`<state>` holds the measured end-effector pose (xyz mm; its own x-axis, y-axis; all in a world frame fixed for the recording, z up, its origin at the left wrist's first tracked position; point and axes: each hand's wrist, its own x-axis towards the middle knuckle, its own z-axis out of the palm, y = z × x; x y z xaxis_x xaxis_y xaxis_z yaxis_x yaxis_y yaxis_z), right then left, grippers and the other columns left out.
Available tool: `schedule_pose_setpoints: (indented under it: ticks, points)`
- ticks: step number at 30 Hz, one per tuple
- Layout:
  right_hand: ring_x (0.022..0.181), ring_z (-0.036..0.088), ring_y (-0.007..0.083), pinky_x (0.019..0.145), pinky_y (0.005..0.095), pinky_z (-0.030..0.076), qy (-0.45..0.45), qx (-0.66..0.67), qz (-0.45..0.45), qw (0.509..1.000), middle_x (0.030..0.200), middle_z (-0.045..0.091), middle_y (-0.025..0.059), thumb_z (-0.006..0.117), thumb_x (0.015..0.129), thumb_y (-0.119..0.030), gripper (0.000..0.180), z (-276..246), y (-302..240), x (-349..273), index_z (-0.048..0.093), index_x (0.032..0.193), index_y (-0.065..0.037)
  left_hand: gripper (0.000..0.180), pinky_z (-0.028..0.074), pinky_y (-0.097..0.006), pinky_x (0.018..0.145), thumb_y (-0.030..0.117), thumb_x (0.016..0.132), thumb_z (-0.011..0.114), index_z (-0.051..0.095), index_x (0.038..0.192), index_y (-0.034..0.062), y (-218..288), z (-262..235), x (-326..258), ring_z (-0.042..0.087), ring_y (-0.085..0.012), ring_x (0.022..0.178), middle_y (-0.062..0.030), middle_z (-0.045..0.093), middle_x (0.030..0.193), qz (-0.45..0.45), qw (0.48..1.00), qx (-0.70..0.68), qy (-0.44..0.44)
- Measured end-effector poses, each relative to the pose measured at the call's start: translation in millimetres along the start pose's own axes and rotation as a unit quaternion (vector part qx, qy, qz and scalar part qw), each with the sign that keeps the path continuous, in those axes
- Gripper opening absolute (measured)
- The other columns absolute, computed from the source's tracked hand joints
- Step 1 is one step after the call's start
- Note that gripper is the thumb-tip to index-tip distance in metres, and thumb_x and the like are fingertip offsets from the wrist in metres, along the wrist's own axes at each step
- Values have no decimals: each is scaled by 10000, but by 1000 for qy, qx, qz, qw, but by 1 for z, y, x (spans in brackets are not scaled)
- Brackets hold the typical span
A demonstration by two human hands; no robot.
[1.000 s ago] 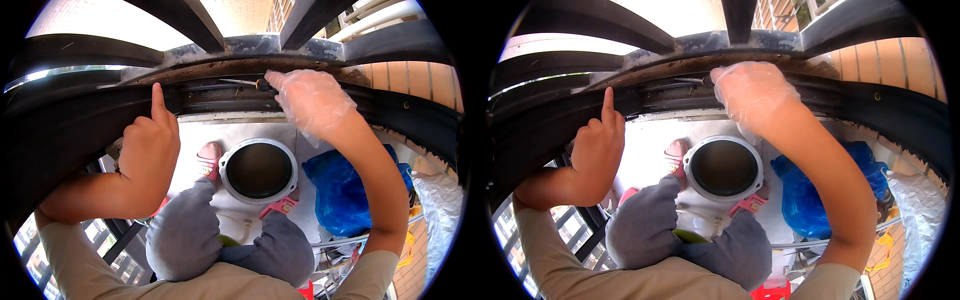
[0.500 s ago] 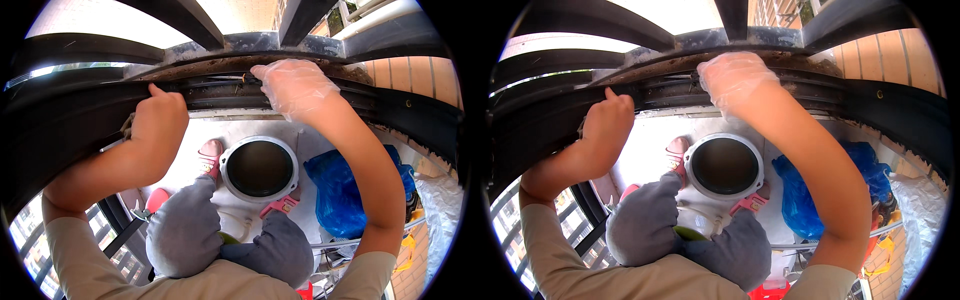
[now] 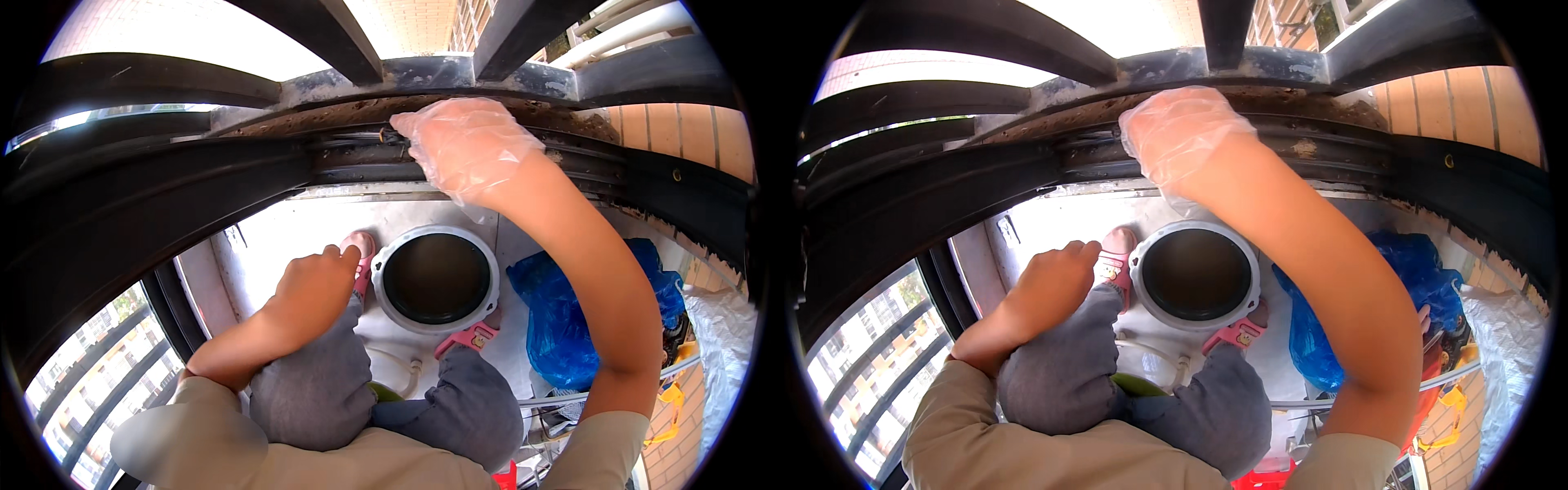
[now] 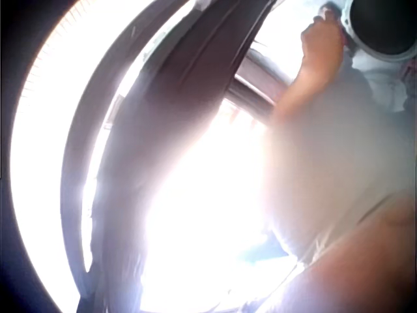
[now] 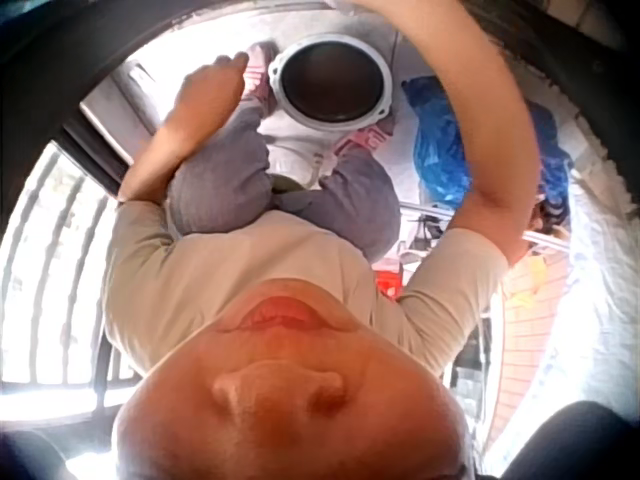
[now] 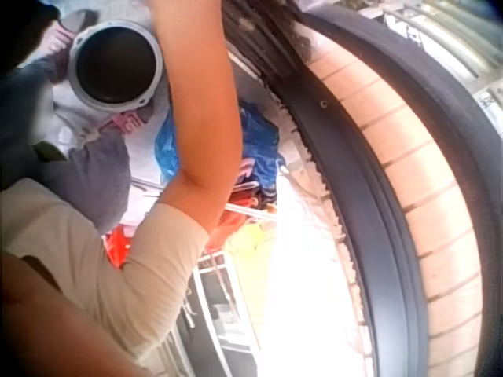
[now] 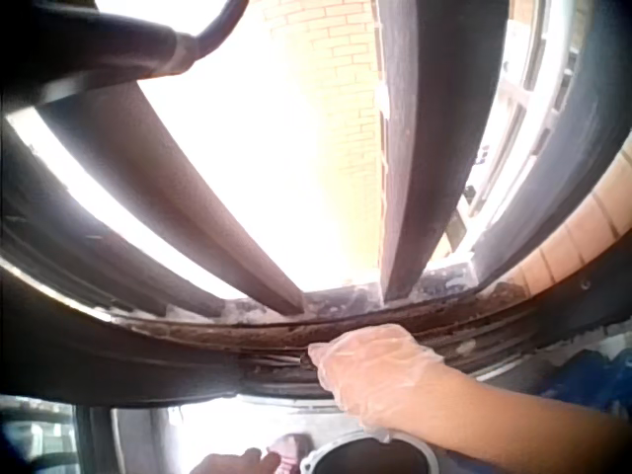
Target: The person sits on the balcony floor and uses a screwdriver to scrape debris from the window frame track. They repeatedly wipe the track with a cloth and dip the cloth into a bucket of water to clean the area.
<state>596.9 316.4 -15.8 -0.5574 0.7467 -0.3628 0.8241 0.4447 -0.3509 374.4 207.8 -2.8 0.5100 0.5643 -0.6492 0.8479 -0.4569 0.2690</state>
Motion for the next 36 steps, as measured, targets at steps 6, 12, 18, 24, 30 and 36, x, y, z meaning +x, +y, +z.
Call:
schedule_pose_setpoints:
  ticks: [6,12,18,24,30,36]
  points:
    - [938,628,315,822,402,503,-44,-4,23,999,992,653,160,529,877,-139,328,-12,-18,-6,582,1196,-82,194,510,-417,597,98,821,552,530,989,2,1,3,-3,633,-348,688,-183,613,799,0,999,-33,-32]
    - [910,629,324,801,411,508,-22,-49,161,985,997,656,168,567,882,-179,366,-24,7,-57,567,1239,-94,199,516,-421,610,107,825,546,531,989,-4,-4,5,-6,645,-352,710,-201,628,807,-26,998,-24,-56]
    - [922,636,295,817,391,508,12,-33,85,996,990,656,157,567,848,-106,299,-37,17,-60,605,1143,-79,195,514,-433,620,117,824,548,536,979,-1,2,1,-2,644,-357,705,-194,630,796,-12,996,-41,-79]
    - [1041,594,318,914,419,463,-64,-110,87,988,1125,631,151,549,901,-194,354,-39,19,-36,571,1247,-120,186,507,-439,625,115,820,548,540,967,1,0,9,0,635,-362,702,-194,628,786,16,996,-64,-62]
    - [1031,608,309,924,401,471,-23,-110,168,979,1078,644,167,547,889,-159,342,-54,51,-90,593,1221,-90,177,493,-457,646,115,830,526,540,969,7,-2,7,0,626,-369,731,-204,627,805,13,996,-53,-71]
    - [1074,583,311,958,403,438,-47,-137,293,945,1120,634,168,542,892,-146,320,-81,52,-129,618,1198,-87,181,478,-474,671,120,832,519,538,975,10,-2,7,-2,615,-377,744,-199,626,815,4,994,-75,-75]
